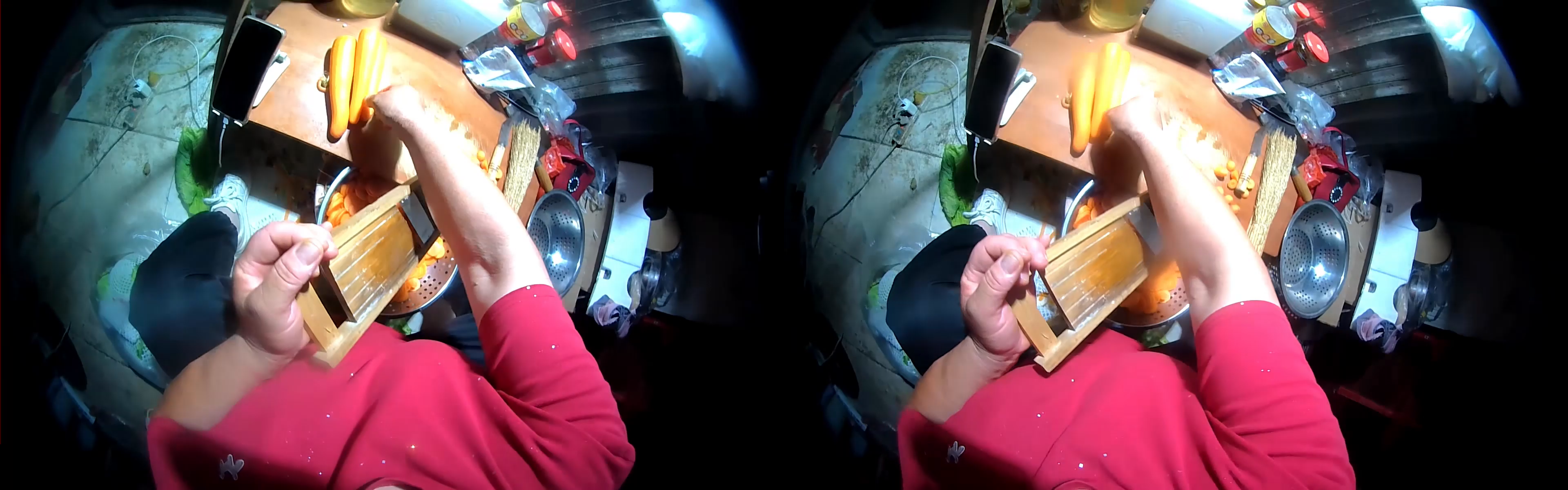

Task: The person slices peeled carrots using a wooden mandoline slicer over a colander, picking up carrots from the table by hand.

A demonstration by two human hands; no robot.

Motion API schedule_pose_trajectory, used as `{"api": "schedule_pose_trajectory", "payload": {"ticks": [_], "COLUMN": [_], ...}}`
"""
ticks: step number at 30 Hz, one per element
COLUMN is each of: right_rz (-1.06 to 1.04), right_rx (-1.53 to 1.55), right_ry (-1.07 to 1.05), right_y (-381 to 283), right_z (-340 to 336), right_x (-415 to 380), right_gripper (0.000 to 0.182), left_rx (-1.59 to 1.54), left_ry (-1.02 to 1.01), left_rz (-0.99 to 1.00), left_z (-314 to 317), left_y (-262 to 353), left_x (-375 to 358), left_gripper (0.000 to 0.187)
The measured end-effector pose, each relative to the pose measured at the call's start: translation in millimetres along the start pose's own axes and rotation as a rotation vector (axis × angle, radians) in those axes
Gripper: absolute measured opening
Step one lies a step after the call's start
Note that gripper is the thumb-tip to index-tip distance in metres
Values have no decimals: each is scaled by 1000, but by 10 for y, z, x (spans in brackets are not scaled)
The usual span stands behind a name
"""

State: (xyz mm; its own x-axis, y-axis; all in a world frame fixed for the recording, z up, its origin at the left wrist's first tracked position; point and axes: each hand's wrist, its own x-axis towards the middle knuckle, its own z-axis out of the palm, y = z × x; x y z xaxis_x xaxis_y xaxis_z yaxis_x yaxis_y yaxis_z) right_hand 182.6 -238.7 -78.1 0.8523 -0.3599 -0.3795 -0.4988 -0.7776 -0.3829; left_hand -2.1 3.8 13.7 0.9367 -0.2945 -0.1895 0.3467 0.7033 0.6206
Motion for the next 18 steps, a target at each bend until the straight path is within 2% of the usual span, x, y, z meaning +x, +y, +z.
{"api": "schedule_pose_trajectory", "payload": {"ticks": [1,3,5,11,13,14,18], "right_rz": [-5,243,279,171,339,320,75], "right_rx": [-1,234,322,356,616,749,813], "right_ry": [1,-166,-192,34,21,15,187], "right_y": [5,118,134,206,169,275,683], "right_z": [18,114,135,130,-121,-171,-661], "right_x": [58,217,243,164,-64,-39,-145], "right_gripper": [31,30,28,22,27,28,19], "left_rx": [0,20,41,39,27,26,-5], "left_ry": [1,-4,-12,-16,-14,-19,44], "left_rz": [5,-15,-7,19,14,11,-20], "left_z": [-1,-1,-1,-8,6,12,0], "left_y": [8,32,41,22,27,27,-4], "left_x": [4,10,23,25,22,19,28], "left_gripper": [8,7,7,8,8,8,9]}}
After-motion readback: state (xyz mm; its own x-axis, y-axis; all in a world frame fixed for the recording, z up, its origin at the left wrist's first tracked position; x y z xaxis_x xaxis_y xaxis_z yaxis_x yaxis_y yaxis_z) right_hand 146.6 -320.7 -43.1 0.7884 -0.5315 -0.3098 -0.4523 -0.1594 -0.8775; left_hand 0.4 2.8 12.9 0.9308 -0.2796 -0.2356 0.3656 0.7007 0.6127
